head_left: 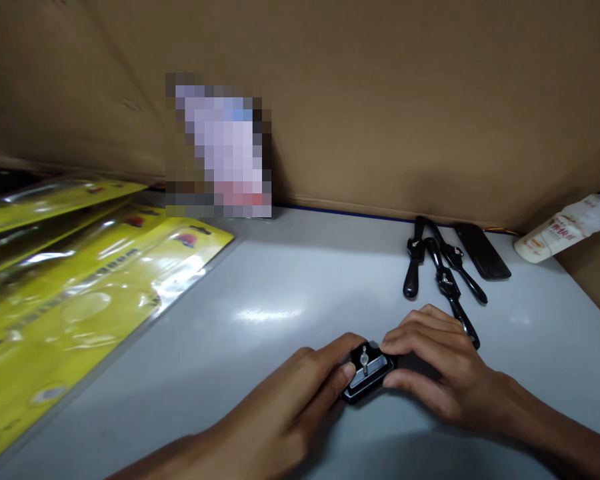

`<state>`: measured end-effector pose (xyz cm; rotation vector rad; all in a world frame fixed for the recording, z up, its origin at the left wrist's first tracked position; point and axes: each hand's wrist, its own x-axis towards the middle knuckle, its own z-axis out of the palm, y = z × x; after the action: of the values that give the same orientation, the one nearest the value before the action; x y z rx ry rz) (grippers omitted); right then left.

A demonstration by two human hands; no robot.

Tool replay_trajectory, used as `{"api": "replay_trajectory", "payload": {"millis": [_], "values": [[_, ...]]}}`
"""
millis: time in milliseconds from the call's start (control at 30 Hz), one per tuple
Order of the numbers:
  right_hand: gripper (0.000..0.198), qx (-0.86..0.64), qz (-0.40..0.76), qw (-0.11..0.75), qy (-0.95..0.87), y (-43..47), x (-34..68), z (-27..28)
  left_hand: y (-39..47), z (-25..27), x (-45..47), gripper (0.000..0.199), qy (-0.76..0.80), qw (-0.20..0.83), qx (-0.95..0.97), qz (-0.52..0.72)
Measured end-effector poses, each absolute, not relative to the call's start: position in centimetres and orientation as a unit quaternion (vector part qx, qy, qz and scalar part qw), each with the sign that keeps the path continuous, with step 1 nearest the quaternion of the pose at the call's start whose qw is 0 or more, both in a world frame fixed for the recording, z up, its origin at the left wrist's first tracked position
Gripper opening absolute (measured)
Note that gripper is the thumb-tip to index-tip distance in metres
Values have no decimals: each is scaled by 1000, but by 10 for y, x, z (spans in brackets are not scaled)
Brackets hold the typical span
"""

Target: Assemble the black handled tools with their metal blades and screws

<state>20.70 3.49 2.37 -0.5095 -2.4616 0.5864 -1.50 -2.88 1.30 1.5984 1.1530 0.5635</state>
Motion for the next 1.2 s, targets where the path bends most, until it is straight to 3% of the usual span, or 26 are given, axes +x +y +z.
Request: {"api": "replay_trajectory", "payload": {"millis": [533,900,1200], "values": [[13,-207,232,277,-909,31,207,24,-34,9,-14,37,459,449,710,289],[14,-200,227,274,-913,36,207,29,-28,13,-13,36,475,479,682,283],[17,-274,57,414,-866,59,215,35,-32,8,-14,44,516,520,602,317]]}}
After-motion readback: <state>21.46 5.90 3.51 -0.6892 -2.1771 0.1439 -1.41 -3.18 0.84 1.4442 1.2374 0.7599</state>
